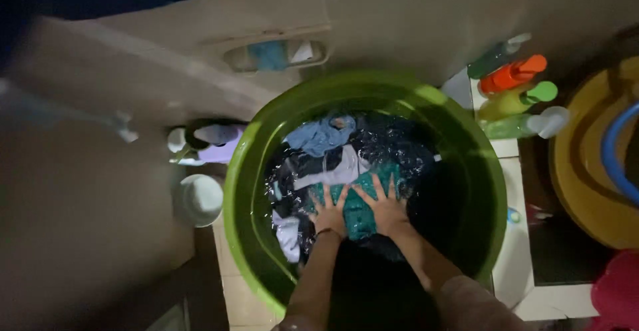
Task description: Hand washing various pieces of laundry in a green basin using water from a hose.
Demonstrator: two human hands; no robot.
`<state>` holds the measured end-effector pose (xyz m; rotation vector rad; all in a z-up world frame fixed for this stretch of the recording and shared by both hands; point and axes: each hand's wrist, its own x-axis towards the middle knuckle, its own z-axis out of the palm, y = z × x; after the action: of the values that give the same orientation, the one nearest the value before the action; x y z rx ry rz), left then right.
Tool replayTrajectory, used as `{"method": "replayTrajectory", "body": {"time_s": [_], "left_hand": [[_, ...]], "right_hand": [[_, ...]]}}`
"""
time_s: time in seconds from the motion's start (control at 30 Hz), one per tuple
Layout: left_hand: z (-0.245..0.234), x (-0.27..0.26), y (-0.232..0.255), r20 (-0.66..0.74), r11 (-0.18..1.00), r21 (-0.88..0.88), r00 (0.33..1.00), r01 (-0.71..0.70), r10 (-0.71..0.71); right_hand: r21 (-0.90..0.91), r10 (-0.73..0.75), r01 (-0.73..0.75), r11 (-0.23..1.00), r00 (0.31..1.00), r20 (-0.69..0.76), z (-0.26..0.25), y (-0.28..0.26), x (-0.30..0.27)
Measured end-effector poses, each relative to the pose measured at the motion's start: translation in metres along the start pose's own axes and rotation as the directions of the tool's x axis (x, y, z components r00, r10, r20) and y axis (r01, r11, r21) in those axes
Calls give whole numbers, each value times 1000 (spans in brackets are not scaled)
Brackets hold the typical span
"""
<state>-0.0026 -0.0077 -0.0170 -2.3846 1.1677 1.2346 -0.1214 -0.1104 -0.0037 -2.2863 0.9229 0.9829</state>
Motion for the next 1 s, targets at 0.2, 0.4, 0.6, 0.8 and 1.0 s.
{"method": "replayTrajectory", "body": {"time_s": [0.2,0.4,0.6,0.8,1.0], "left_hand": [[154,153,-48,-171,978,208,985,-1,37],[8,39,-35,13,981,-115,987,-156,158],[30,17,-6,-656,990,136,752,40,60],[126,94,-39,-34,999,-22,999,25,-26],[53,57,-27,110,985,116,988,-126,113]], "right_hand": [[144,-273,452,880,732,-625,257,98,210],[878,-134,137,459,987,-85,52,133,103],[354,0,83,931,974,-228,18,11,-10],[131,64,-82,988,989,134,51,-24,17],[494,-426,462,737,884,-190,177,88,164]]}}
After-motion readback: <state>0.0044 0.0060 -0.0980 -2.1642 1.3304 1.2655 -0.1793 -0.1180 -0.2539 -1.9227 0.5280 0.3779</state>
